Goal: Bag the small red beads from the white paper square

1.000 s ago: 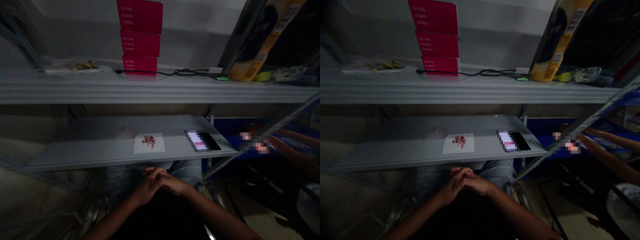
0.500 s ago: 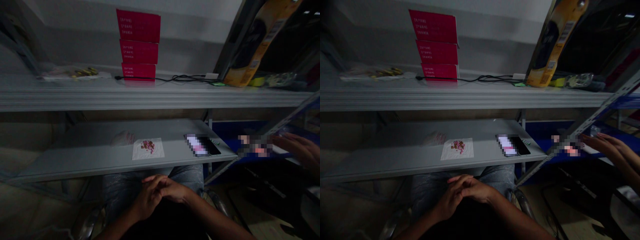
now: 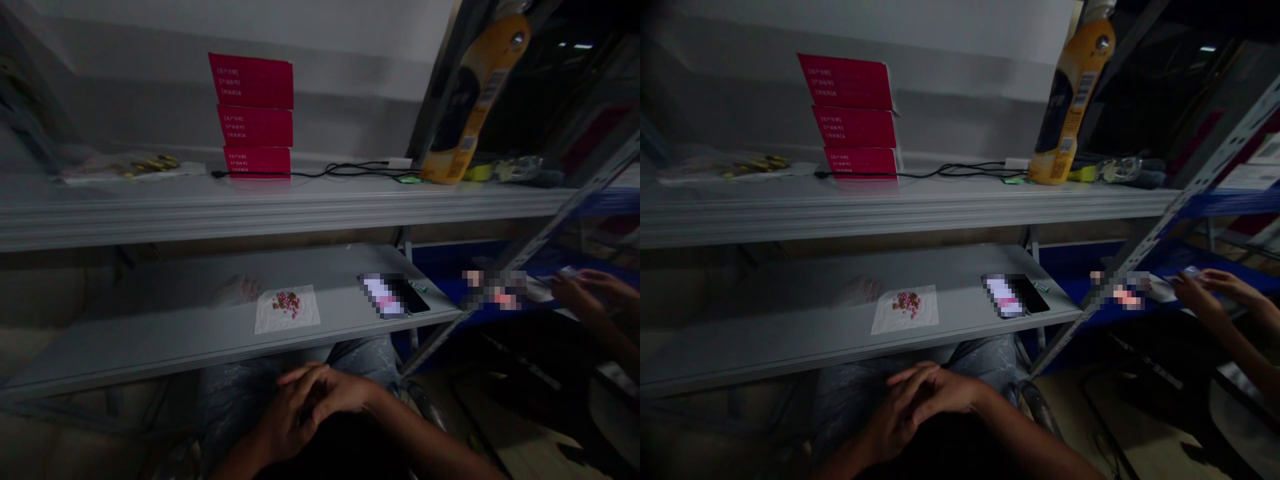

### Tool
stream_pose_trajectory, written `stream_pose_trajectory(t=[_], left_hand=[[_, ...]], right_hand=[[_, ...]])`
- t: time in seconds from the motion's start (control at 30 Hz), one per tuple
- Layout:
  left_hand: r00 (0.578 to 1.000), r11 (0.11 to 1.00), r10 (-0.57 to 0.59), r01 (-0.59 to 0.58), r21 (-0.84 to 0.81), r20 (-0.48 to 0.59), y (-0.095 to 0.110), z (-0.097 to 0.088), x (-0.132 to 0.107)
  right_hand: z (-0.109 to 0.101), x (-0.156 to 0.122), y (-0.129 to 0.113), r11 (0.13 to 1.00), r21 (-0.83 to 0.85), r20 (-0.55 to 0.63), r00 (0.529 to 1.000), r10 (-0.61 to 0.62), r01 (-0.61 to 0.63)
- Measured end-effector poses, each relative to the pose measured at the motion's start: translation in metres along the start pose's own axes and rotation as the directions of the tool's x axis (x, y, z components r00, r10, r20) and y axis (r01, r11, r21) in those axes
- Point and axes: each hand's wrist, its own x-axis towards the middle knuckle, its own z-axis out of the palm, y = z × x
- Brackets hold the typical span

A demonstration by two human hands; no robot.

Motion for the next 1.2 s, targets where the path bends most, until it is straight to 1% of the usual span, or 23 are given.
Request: stream_pose_trajectory(t=[0.13, 0.3, 0.37, 0.53, 0.67, 0.87, 0.97, 1.03, 1.1, 1.2], left_hand=[[1.000, 1.000, 0.009, -0.008, 0.012, -0.017, -0.003, -0.003, -0.001], [0.998, 0.999, -0.048, 0.048, 0.004, -0.033, -0.002, -0.003, 0.000], [0.998, 0.999, -0.052, 0.052, -0.013, -0.038, -0.002, -0.002, 0.000], [0.997, 0.998, -0.054, 0.053, -0.027, -0.050, -0.005, -0.002, 0.001], [0.998, 0.998, -0.036, 0.034, -0.045, -0.046, -0.008, -0.002, 0.003], [0.995, 0.995, -0.089, 0.086, -0.057, -0.053, -0.007, 0.001, 0.006], [0.992, 0.991, -0.114, 0.110, -0.080, -0.053, -0.004, 0.001, 0.007], [0.984, 0.983, -0.158, 0.149, -0.106, -0.081, 0.000, 0.000, 0.008], [0.969, 0.972, -0.211, 0.194, -0.132, -0.127, 0.005, -0.001, 0.010], [0.956, 0.963, -0.233, 0.202, -0.176, -0.179, 0.012, -0.002, 0.013]], right_hand=[[0.000, 0.005, -0.001, 0.998, -0.062, -0.013, 0.999, -0.032, 0.031], [-0.001, 0.008, -0.003, 0.983, -0.138, -0.028, 0.992, -0.123, 0.118], [-0.001, 0.008, -0.004, 0.977, -0.161, -0.026, 0.989, -0.144, 0.138], [-0.002, 0.007, -0.003, 0.984, -0.140, -0.029, 0.993, -0.112, 0.107], [-0.005, 0.008, 0.002, 0.988, -0.107, -0.054, 0.992, -0.116, 0.110], [-0.007, 0.008, 0.004, 0.997, -0.013, -0.074, 0.994, -0.078, 0.077], [-0.004, 0.007, 0.003, 0.999, 0.000, -0.087, 0.995, -0.042, 0.042], [0.000, 0.007, 0.002, 0.999, 0.023, -0.094, 0.995, -0.024, 0.026], [0.005, 0.006, 0.001, 1.000, -0.027, -0.097, 0.995, -0.019, 0.017], [0.012, 0.003, -0.002, 0.964, -0.263, -0.096, 0.995, 0.010, -0.035]])
